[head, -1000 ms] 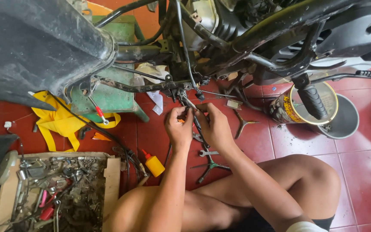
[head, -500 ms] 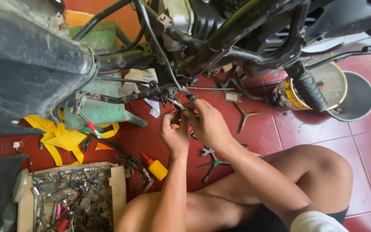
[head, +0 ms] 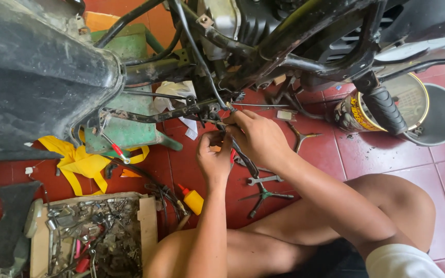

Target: Performing a final check and adjustment of engine components and wiring on a motorcycle frame using hand tools.

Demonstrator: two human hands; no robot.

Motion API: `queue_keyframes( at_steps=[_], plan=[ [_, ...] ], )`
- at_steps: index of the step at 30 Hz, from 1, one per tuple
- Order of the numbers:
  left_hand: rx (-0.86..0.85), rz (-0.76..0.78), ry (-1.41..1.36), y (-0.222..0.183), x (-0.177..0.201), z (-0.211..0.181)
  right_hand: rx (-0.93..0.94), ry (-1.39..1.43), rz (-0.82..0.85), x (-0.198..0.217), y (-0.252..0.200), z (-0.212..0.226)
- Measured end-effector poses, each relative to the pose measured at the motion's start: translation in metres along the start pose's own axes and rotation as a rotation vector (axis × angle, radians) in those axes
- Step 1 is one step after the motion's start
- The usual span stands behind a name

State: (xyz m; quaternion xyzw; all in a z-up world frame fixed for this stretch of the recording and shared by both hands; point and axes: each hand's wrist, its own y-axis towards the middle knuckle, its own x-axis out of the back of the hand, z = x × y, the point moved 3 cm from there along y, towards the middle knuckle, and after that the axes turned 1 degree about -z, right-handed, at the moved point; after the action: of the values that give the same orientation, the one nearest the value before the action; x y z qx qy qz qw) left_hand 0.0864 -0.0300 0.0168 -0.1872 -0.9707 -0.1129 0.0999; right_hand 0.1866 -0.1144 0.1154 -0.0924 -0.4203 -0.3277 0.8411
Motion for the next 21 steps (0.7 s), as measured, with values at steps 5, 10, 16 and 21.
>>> queue_keyframes(
  at_steps=[5,10,16,21],
  plan=[
    [-0.055,0.071,0.021,0.006,0.004,-0.008,0.011,-0.043,-0.042,-0.007,-0.005,0.0],
    [-0.113,0.087,-0.005,0.009,0.004,-0.014,-0.011,-0.037,-0.035,-0.014,-0.001,-0.012],
    [-0.149,0.047,0.036,0.012,-0.001,-0.013,-0.016,0.041,0.032,0.005,0.01,0.0],
    [-0.225,0.086,0.031,0.015,0.001,-0.024,0.03,0.037,0.044,0.005,0.01,0.004]
  ],
)
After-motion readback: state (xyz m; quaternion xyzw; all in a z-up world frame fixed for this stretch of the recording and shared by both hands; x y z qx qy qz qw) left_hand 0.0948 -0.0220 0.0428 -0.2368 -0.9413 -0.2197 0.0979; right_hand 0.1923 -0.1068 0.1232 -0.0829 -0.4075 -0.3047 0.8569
